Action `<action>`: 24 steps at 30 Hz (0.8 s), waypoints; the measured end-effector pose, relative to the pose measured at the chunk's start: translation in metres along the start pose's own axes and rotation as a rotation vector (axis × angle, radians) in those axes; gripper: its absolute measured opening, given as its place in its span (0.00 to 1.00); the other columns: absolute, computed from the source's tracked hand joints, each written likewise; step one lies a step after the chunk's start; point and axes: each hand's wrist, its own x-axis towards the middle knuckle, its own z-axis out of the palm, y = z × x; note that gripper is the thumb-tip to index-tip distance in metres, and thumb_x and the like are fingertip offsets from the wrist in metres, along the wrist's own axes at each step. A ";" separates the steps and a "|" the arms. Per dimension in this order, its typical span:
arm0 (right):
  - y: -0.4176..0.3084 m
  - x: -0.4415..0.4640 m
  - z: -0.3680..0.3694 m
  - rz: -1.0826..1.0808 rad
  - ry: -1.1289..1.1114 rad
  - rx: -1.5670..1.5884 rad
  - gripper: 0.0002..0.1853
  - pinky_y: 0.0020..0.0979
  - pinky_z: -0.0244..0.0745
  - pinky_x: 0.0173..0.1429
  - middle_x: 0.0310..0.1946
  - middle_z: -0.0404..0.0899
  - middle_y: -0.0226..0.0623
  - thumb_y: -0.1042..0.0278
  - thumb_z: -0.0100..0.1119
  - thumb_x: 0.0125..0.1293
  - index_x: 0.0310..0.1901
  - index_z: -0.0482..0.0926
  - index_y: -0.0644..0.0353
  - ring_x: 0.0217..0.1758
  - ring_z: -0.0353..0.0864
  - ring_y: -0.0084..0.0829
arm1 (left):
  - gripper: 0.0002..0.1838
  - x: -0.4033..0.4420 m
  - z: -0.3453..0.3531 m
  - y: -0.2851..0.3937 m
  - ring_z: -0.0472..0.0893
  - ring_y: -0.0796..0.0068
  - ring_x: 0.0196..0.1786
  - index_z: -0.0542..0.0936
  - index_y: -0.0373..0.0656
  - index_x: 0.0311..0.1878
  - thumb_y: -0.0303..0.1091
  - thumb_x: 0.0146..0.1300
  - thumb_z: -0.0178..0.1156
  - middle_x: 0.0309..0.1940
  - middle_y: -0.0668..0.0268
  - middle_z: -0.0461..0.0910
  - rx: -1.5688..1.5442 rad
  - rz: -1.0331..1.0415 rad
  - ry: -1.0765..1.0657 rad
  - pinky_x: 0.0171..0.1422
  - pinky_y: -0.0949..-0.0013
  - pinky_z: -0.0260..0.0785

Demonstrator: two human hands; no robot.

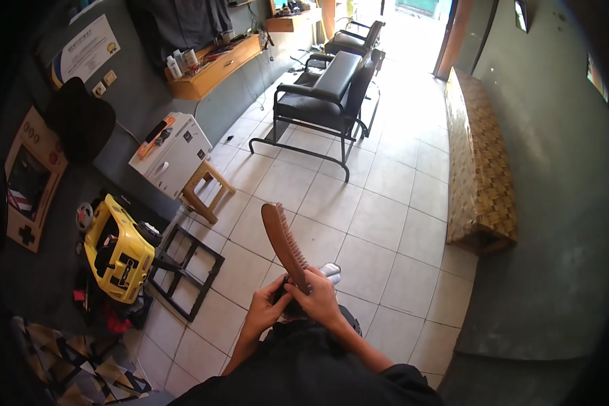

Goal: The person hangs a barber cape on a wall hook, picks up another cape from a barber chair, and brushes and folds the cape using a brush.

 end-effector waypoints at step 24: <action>0.019 -0.001 0.005 0.080 -0.257 0.148 0.16 0.30 0.71 0.40 0.30 0.78 0.39 0.65 0.66 0.53 0.42 0.78 0.64 0.33 0.76 0.26 | 0.25 -0.020 -0.020 0.006 0.76 0.63 0.53 0.66 0.33 0.61 0.28 0.60 0.56 0.50 0.50 0.75 0.218 0.073 -0.033 0.56 0.70 0.66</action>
